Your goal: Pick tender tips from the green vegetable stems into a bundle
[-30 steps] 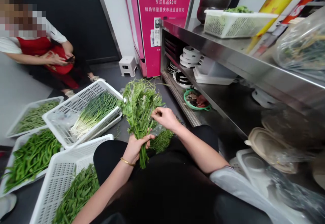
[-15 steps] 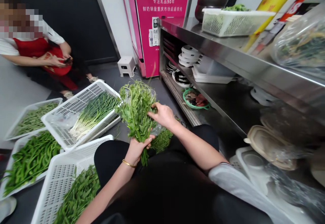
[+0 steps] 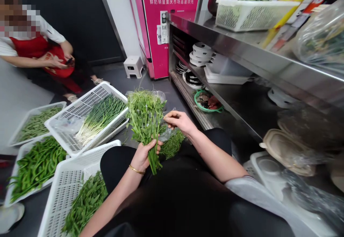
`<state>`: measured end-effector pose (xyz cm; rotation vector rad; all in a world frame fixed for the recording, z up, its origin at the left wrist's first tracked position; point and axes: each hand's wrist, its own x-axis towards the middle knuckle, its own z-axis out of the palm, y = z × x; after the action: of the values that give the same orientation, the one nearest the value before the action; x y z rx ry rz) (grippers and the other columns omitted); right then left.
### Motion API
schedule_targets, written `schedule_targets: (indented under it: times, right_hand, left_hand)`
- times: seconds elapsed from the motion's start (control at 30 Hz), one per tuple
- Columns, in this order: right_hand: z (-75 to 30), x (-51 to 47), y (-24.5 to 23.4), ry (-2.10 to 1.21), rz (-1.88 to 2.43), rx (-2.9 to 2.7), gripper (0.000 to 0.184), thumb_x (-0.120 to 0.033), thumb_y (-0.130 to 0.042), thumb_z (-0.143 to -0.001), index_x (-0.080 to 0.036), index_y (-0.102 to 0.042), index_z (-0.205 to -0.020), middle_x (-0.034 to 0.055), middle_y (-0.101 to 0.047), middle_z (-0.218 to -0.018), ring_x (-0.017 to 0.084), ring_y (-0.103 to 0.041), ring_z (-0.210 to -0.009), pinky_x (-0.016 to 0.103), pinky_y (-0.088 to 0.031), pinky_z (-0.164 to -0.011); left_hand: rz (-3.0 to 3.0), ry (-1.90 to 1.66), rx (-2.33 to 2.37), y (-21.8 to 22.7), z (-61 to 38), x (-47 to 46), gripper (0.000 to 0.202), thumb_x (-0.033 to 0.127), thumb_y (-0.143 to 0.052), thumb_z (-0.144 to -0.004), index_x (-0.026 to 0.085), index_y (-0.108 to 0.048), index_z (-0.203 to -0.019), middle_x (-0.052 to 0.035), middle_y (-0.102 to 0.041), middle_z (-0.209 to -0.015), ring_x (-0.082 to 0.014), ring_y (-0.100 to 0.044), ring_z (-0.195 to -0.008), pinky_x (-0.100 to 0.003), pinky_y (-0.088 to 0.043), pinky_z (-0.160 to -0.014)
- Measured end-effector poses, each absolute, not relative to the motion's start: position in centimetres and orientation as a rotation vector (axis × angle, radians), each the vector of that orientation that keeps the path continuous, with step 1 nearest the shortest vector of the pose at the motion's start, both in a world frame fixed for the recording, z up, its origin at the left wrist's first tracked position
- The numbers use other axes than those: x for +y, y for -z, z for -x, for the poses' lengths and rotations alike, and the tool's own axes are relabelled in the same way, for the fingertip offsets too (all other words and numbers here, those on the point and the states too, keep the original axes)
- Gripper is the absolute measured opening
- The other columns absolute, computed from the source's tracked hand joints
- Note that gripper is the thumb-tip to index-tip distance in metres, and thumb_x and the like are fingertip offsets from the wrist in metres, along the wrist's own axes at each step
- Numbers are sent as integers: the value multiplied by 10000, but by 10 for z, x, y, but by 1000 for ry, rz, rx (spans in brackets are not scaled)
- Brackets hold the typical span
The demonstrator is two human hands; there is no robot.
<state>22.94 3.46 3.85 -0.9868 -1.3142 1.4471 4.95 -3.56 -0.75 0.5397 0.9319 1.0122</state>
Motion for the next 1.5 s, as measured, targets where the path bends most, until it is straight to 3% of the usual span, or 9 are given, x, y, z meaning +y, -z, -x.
schedule_targets:
  times: [0.13, 0.3, 0.47, 0.53, 0.77, 1.17, 1.27, 1.4, 1.5]
  right_hand:
    - [-242, 4, -51, -1388, 820, -1804, 178, -320, -641, -716, -143, -649, -735, 14, -617, -720, 89, -564, -627, 198, -456, -584]
    - [-258, -13, -63, -1828, 443, -2325, 274, -342, -606, -763, -147, -660, -948, 19, -660, -749, 96, -604, -626, 193, -452, -611]
    - [-236, 23, -59, -830, 1182, -1997, 253, -390, -568, -784, -153, -657, -771, 17, -636, -698, 104, -542, -629, 208, -383, -608]
    - [-224, 39, -54, -636, 1336, -1889, 226, -373, -591, -760, -153, -633, -732, 9, -612, -661, 101, -514, -602, 212, -362, -596]
    - [-217, 38, -29, -807, 1250, -1865, 164, -294, -566, -766, -148, -566, -691, -24, -542, -599, 80, -465, -540, 186, -356, -544]
    - [-222, 32, -8, -117, 1200, -2385, 203, -289, -390, -900, -141, -524, -861, 102, -575, -849, 171, -551, -728, 260, -400, -616]
    - [-224, 34, -19, -393, 1304, -2324, 155, -262, -436, -871, -141, -499, -798, 88, -584, -766, 158, -556, -646, 262, -411, -578]
    - [-237, 36, -34, -1487, 1225, -1936, 244, -329, -510, -823, -173, -425, -655, -39, -486, -493, 84, -470, -404, 211, -408, -433]
    - [-259, 41, -45, -1779, 1129, -1523, 303, -396, -602, -745, -173, -421, -650, -61, -483, -486, 65, -443, -367, 210, -422, -382]
  left_hand:
    - [-528, -1043, 948, 10, -50, -34, 314, 207, -722, -663, 108, -623, -944, -53, -678, -750, -90, -572, -507, -192, -476, -442]
    - [-533, -1069, 942, 15, -48, -33, 311, 203, -719, -671, 109, -631, -955, -54, -682, -772, -92, -579, -530, -195, -487, -463]
    - [-617, -1059, 989, 15, -53, -36, 295, 216, -714, -682, 99, -629, -939, -71, -685, -797, -92, -574, -547, -189, -473, -464]
    - [-657, -1065, 1010, 13, -55, -37, 290, 222, -712, -687, 94, -625, -932, -76, -684, -803, -89, -570, -553, -188, -469, -471]
    - [-593, -1075, 1053, 12, -54, -39, 313, 244, -735, -652, 94, -624, -902, -65, -677, -741, -91, -560, -536, -189, -451, -453]
    - [-641, -1042, 1141, 18, -58, -33, 270, 278, -745, -619, 86, -637, -775, -34, -631, -628, -61, -492, -459, -163, -362, -389]
    - [-676, -1036, 1145, 17, -52, -29, 257, 281, -743, -620, 98, -639, -768, -20, -614, -592, -56, -462, -433, -160, -325, -368]
    - [-857, -884, 1155, 13, -30, -24, 223, 285, -739, -632, 98, -652, -716, -17, -594, -549, -54, -428, -401, -172, -309, -358]
    - [-995, -753, 1184, 12, -13, -23, 229, 297, -731, -644, 90, -641, -607, -11, -544, -473, -53, -407, -378, -181, -317, -363]
